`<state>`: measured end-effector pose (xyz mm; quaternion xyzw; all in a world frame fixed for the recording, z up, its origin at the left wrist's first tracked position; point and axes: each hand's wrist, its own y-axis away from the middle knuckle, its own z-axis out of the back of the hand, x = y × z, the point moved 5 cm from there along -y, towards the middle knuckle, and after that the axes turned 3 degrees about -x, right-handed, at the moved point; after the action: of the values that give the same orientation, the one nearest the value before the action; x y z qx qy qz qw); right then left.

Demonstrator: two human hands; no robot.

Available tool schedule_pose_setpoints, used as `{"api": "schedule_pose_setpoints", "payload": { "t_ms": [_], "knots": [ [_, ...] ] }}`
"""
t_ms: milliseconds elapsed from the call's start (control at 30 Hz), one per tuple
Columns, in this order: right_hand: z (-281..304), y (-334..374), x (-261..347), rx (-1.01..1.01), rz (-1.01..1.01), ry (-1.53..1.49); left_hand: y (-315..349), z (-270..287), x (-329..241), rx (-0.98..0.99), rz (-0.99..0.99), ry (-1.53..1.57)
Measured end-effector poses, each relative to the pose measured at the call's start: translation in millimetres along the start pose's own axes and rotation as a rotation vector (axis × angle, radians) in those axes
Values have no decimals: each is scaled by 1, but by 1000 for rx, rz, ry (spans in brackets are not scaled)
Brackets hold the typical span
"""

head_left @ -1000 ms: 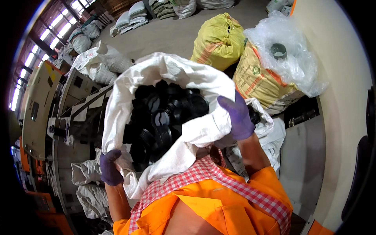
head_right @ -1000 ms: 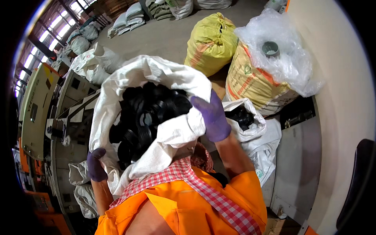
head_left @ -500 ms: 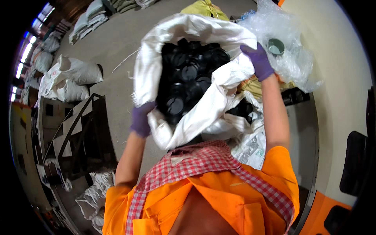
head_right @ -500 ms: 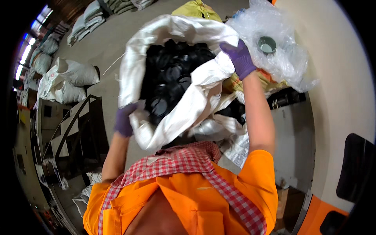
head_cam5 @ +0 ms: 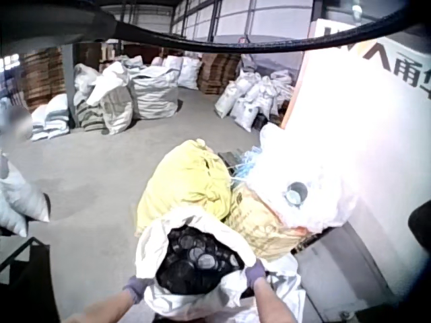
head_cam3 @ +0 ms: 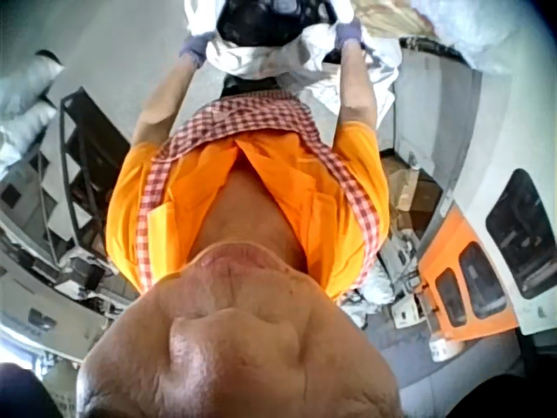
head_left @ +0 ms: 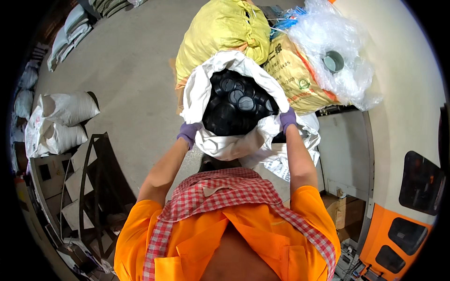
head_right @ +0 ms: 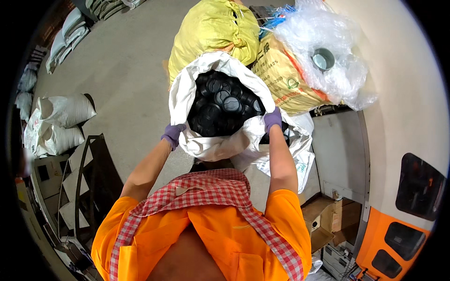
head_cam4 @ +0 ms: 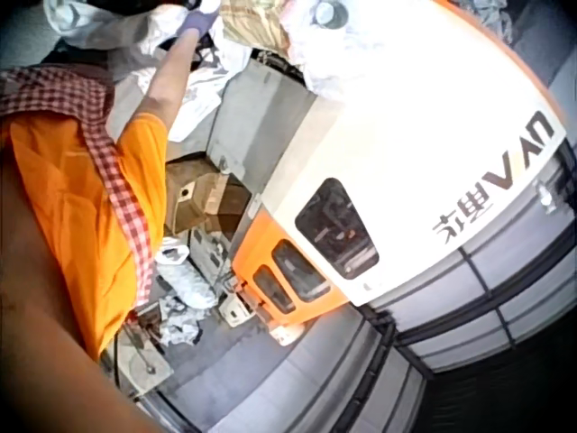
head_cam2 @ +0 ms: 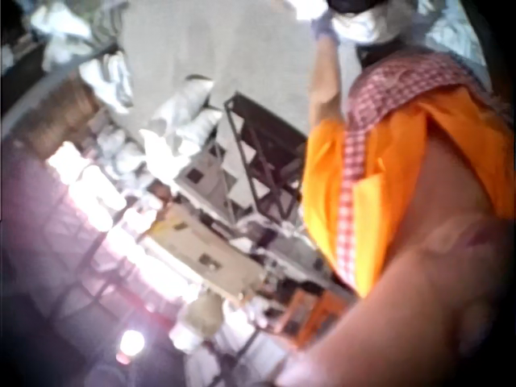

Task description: The person, wearing gloves, inserts small black plastic parts into larger round black plastic caps one by one, then places the assembled units into a cardboard box. After finishing a batch, the person picks up a large white bag, shakes it to move the contents, and then ties the top of the bag.

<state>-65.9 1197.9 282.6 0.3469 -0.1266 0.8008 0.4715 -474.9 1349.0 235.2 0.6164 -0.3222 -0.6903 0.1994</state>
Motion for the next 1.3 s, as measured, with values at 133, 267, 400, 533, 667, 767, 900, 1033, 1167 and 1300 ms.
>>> {"api": "schedule_pose_setpoints", "payload": {
  "t_ms": [133,267,400,533,667,767,900,1033,1167,1300],
  "knots": [
    [-31,-29,-44,3,-122,41,5,-1,-6,57,-5,9],
    [-45,6,23,148,-220,-448,30,13,-29,72,56,39],
    [5,25,128,374,-500,-952,32,55,-46,174,-431,-959],
    [65,21,158,309,731,-505,48,65,-17,222,-76,-332],
    [81,19,183,246,719,-189,68,80,4,266,-132,-263],
    [97,23,190,117,1255,276,74,77,12,289,-387,-384],
    [87,-47,111,131,-35,-455,35,18,-5,159,-404,-535],
    [65,-23,36,113,-88,-224,25,-22,-14,65,92,68],
    [49,26,-39,8,-316,-286,20,-23,-15,198,108,123],
    [22,69,-76,-181,-414,-433,2,-11,-8,241,195,-131]
  ]
}}
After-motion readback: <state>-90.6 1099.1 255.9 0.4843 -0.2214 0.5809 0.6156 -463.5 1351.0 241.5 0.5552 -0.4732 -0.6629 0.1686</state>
